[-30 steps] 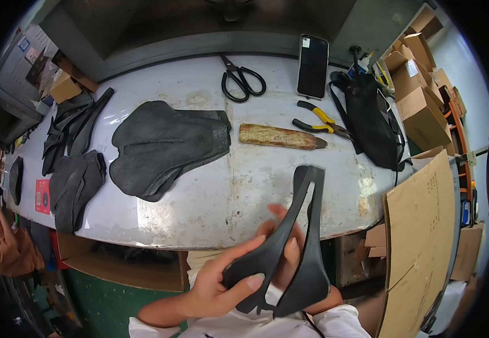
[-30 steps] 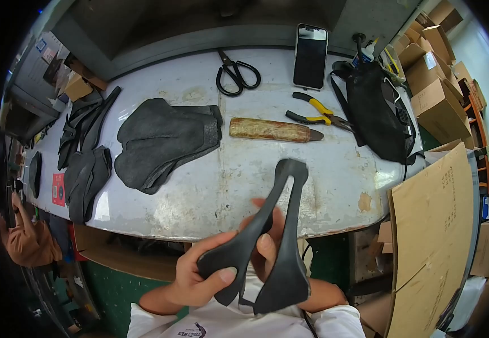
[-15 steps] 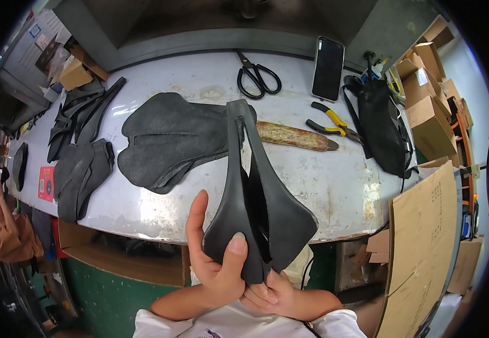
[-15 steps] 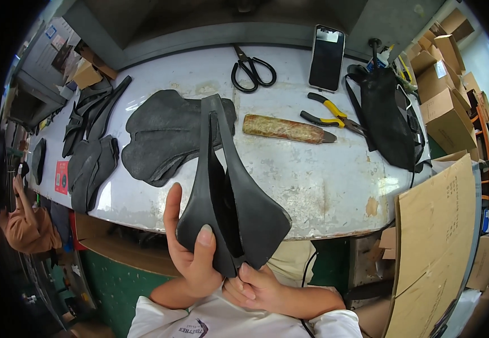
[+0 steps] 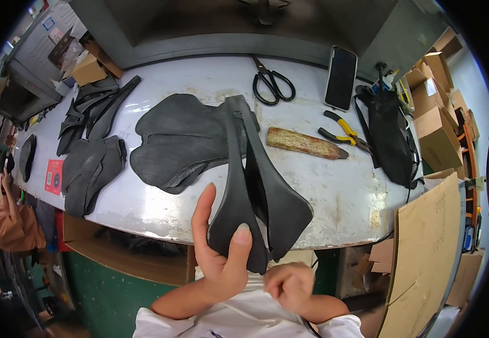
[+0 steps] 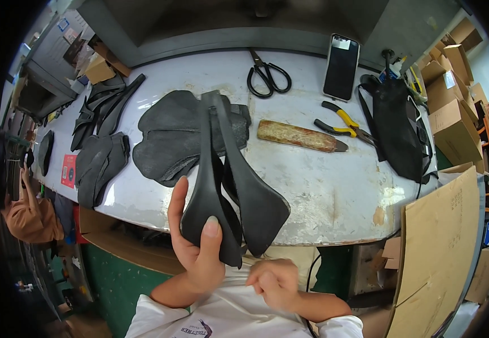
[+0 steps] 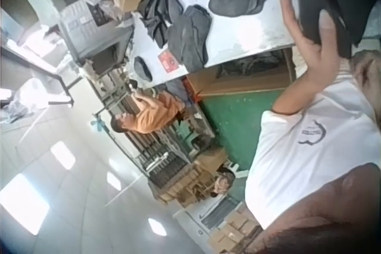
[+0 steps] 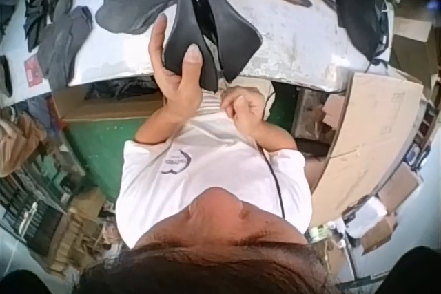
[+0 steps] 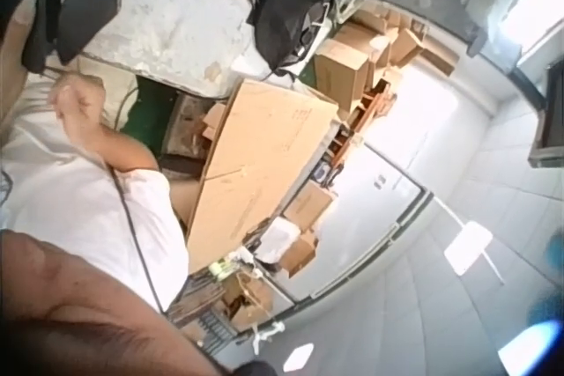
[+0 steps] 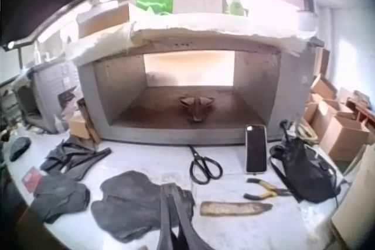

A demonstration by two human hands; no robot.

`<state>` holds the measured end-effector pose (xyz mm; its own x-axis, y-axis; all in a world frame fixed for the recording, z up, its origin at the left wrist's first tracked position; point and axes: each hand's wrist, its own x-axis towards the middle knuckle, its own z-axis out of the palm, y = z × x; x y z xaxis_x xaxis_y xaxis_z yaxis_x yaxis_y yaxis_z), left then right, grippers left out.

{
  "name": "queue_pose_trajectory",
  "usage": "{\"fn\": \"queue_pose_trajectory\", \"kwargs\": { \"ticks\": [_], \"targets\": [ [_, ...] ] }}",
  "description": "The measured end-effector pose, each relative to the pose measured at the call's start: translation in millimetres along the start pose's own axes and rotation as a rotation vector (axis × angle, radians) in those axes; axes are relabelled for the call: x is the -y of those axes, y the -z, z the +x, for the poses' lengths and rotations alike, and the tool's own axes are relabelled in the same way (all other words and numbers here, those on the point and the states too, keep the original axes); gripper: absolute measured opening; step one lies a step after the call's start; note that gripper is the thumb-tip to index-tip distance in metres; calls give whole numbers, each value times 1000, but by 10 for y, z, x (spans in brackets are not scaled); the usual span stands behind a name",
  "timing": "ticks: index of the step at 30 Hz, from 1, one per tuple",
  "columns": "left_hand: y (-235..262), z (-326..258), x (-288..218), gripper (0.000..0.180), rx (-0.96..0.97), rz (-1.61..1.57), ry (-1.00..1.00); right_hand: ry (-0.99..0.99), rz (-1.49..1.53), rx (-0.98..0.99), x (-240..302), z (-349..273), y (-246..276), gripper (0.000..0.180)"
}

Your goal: The person is inspecting and fitting black covers onto bicycle saddle bases at a workshop bench.

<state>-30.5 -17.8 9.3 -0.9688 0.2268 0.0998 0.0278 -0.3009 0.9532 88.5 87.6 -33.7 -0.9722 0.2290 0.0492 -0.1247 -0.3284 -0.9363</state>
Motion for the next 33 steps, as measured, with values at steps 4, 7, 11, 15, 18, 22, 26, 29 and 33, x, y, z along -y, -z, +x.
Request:
{"fn": "queue_pose_trajectory", "kwargs": {
  "ticks": [4,7,11,15,18,22,26,29,33],
  "targets": [
    [20,20,-9,63,51,-23,44,451,-159,-116,62,97,-128,68],
    [-2,35,-45,63,94,-31,74,187,-45,390,106,124,7,96],
    [-42,-6,19,61,18,13,21,351,-654,491,157,141,-43,99],
    [39,27,-16,60,64,92,-14,310,-644,530,286,235,70,87],
    [155,64,-8,58,184,294,-75,247,-210,-244,230,90,309,29],
    [251,201,-174,63,405,-155,398,362,-269,-100,332,547,540,43],
    [226,172,-211,65,505,-72,380,119,328,334,260,445,819,45],
    [230,105,-251,67,522,311,58,113,-17,253,472,401,860,31],
    [341,55,-203,85,637,841,-373,168,-502,146,718,437,658,44]
  ]
}}
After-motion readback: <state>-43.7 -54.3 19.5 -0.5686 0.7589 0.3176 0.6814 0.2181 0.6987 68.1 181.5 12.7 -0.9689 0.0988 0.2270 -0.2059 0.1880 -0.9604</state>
